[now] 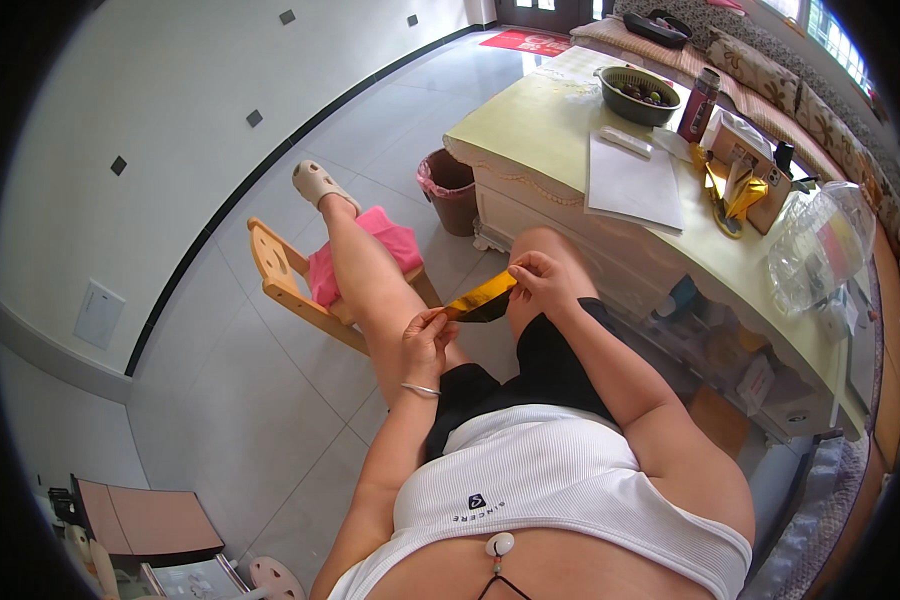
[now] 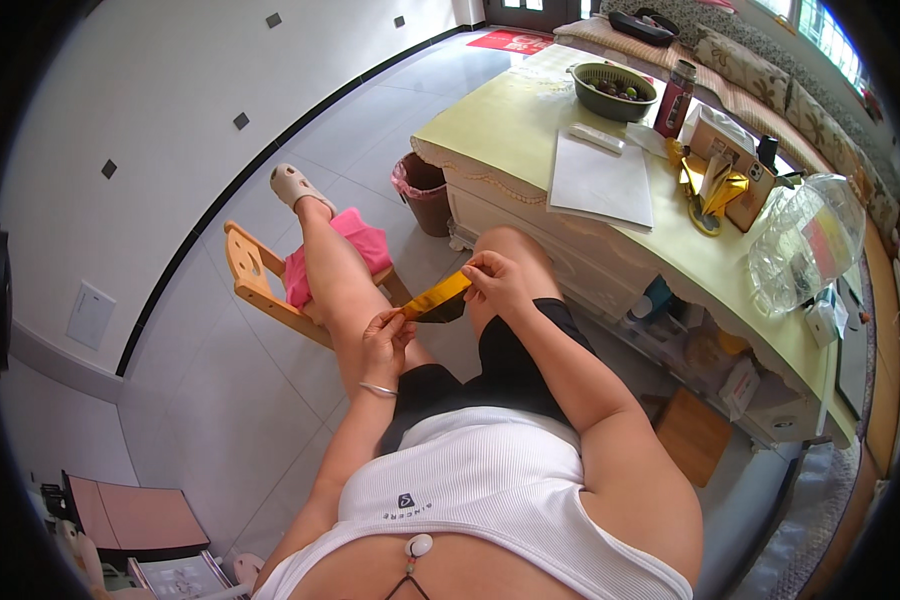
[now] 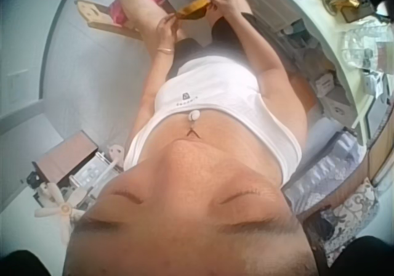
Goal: The person sits at a table and folds a sheet of yellow paper by hand into a smaller shape. They then pick up a stack of similar folded yellow papers and arrange them together.
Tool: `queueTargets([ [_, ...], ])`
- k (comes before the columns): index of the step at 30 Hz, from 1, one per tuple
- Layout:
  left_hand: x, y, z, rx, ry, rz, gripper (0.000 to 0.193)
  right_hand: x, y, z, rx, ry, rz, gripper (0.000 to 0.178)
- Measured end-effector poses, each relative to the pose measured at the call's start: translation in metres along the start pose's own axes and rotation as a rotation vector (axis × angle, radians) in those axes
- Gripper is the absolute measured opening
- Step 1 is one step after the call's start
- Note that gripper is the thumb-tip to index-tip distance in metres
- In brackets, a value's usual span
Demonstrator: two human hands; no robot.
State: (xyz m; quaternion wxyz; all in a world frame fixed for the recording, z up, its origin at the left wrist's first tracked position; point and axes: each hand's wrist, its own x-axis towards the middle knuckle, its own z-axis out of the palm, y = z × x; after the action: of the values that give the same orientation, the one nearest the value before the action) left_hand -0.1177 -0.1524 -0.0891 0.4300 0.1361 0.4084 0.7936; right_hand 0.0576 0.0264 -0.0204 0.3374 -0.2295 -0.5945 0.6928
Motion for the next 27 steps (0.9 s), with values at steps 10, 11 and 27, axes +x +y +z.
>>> queueTargets([
  [10,0.003,-0.005,-0.001,0.070,0.005,0.048,0.008,-0.001,0.002,0.002,-0.093,-0.029,-0.032,0.010],
  [11,0.003,-0.006,-0.001,0.068,0.021,0.040,0.008,-0.001,0.002,0.003,-0.083,-0.012,-0.044,0.010],
  [27,0.001,-0.003,0.005,0.038,0.058,0.038,0.013,0.007,0.018,-0.003,-0.169,0.137,-0.362,0.002],
])
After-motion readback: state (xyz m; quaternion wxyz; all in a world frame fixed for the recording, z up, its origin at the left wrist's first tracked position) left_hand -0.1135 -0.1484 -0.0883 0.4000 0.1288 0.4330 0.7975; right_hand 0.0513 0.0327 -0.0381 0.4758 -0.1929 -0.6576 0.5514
